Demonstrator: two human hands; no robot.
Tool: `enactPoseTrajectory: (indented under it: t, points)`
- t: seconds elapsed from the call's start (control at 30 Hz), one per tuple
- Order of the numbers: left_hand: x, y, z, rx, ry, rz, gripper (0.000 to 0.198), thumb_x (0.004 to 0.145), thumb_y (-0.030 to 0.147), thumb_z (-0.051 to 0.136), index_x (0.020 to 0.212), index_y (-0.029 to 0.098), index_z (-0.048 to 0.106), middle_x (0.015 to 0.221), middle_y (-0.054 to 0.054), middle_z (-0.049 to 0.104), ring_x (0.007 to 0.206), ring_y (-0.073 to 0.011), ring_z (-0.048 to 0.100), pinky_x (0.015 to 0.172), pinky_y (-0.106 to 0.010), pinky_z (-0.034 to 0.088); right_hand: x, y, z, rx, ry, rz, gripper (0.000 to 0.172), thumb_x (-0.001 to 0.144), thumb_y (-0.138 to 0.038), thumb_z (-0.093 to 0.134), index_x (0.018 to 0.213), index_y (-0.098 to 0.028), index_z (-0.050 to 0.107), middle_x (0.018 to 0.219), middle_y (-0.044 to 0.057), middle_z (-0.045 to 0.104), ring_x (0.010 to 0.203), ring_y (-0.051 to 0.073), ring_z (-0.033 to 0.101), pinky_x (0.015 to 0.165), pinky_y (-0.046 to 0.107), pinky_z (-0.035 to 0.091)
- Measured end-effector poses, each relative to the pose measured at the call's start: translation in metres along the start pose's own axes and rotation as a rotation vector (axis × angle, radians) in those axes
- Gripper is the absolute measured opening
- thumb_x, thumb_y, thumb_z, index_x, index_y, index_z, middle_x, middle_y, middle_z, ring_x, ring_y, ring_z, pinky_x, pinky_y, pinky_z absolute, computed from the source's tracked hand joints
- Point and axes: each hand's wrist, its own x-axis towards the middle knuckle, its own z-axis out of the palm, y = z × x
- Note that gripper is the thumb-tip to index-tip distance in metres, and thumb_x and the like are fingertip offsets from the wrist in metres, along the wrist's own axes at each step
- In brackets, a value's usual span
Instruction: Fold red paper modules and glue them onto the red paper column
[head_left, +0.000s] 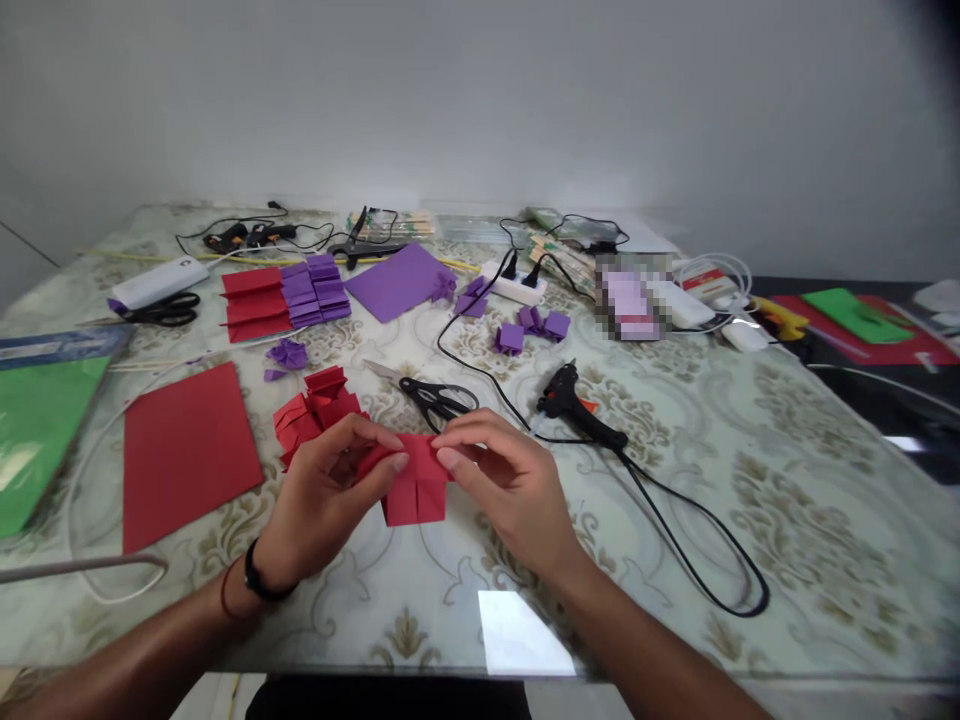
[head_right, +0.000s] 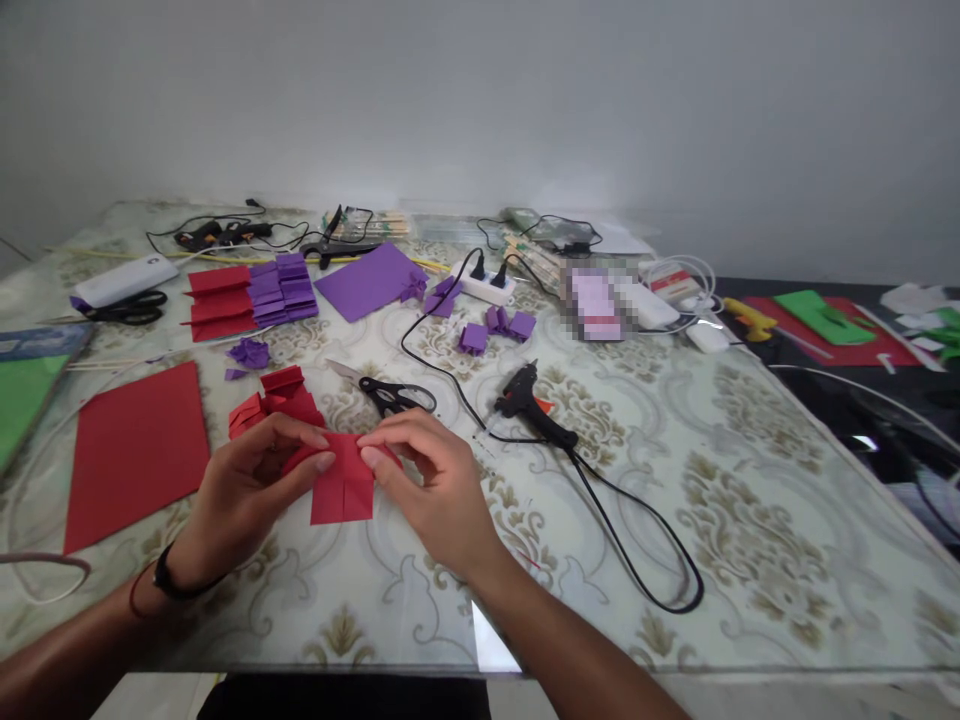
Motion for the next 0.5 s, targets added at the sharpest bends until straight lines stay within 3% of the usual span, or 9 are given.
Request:
enactPoseTrajectory:
  t: [0.13,0.3,0.5]
  points:
    - [0.0007,-0.0027,0.0013,-0.003,0.031,-0.003,0.009,0.087,0.019,0.080,0.092,0.021,0.073,0.088,0.000,0.078,0.082,-0.0136,0.075,0.072,-0.018,0.059,0.0003,0.0039,-0.0006,0.060,0.008,0.190,0.016,0.091,-0.026,0.078,0.107,-0.025,0.079,0.095,0.002,0.075,0.087,0.017,0.070,0.080,0.028,0.058]
    - [0.0032,-0.0010,-0.0024,-0.016,-0.009,-0.127,0.023,0.087,0.026,0.082,0.108,0.021,0.076,0.083,-0.001,0.080,0.075,-0.0155,0.076,0.063,-0.019,0.057,0.0015,0.0053,-0.0048,-0.001,-0.086,0.332,0.018,0.093,-0.039,0.074,0.092,-0.021,0.078,0.081,0.001,0.073,0.076,0.017,0.068,0.073,0.029,0.054]
    - [0.0078,0.0016,-0.0082,0.011,-0.088,-0.193,0.013,0.091,0.030,0.078,0.090,0.018,0.081,0.069,-0.001,0.077,0.064,-0.0135,0.071,0.054,-0.018,0.052,0.0028,0.0028,-0.0047,-0.016,-0.093,0.359,0.016,0.092,-0.037,0.074,0.090,-0.022,0.079,0.073,0.000,0.075,0.068,0.016,0.070,0.068,0.028,0.053]
